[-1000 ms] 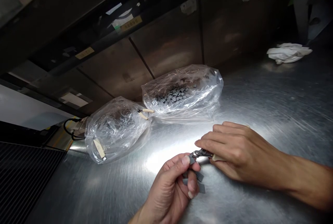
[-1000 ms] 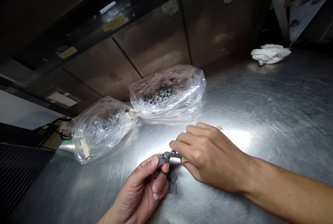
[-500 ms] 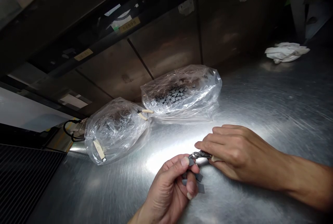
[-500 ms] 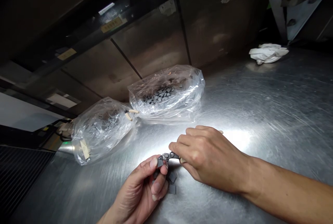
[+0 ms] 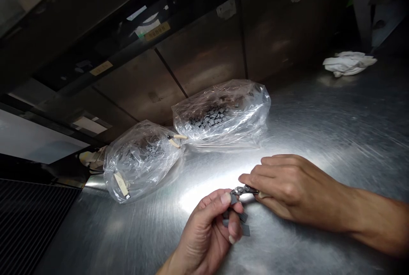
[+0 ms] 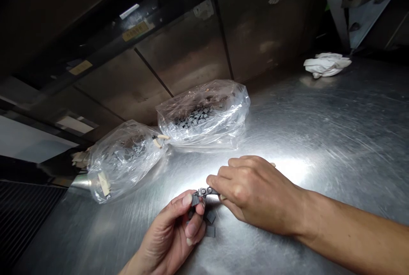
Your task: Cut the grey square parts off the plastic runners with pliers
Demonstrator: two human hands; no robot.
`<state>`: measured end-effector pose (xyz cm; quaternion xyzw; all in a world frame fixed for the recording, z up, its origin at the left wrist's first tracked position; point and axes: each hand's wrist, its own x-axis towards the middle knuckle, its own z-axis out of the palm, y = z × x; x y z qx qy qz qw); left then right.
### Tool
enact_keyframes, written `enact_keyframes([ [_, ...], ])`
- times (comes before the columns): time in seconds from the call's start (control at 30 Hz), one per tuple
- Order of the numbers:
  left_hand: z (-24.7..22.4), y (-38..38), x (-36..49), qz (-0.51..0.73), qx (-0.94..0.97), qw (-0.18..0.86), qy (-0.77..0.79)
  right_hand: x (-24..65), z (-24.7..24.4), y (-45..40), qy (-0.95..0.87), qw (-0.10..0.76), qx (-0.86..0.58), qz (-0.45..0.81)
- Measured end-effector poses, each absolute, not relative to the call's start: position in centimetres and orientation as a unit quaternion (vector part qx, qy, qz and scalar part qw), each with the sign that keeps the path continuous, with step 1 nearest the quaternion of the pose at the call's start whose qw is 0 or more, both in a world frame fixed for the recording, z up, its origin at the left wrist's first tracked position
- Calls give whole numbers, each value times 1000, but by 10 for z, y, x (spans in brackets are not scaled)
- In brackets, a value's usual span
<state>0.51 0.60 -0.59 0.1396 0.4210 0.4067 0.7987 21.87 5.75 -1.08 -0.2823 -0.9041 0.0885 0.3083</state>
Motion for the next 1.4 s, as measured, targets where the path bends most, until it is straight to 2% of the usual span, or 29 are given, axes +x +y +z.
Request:
enact_keyframes([
  [0.83,-3,5,5,459,84,780,417,218,-16,57,-896,322,-297,77],
  [1.4,-1,4,8,453,174,747,455,216,-16,57,-906,289,-308,30],
])
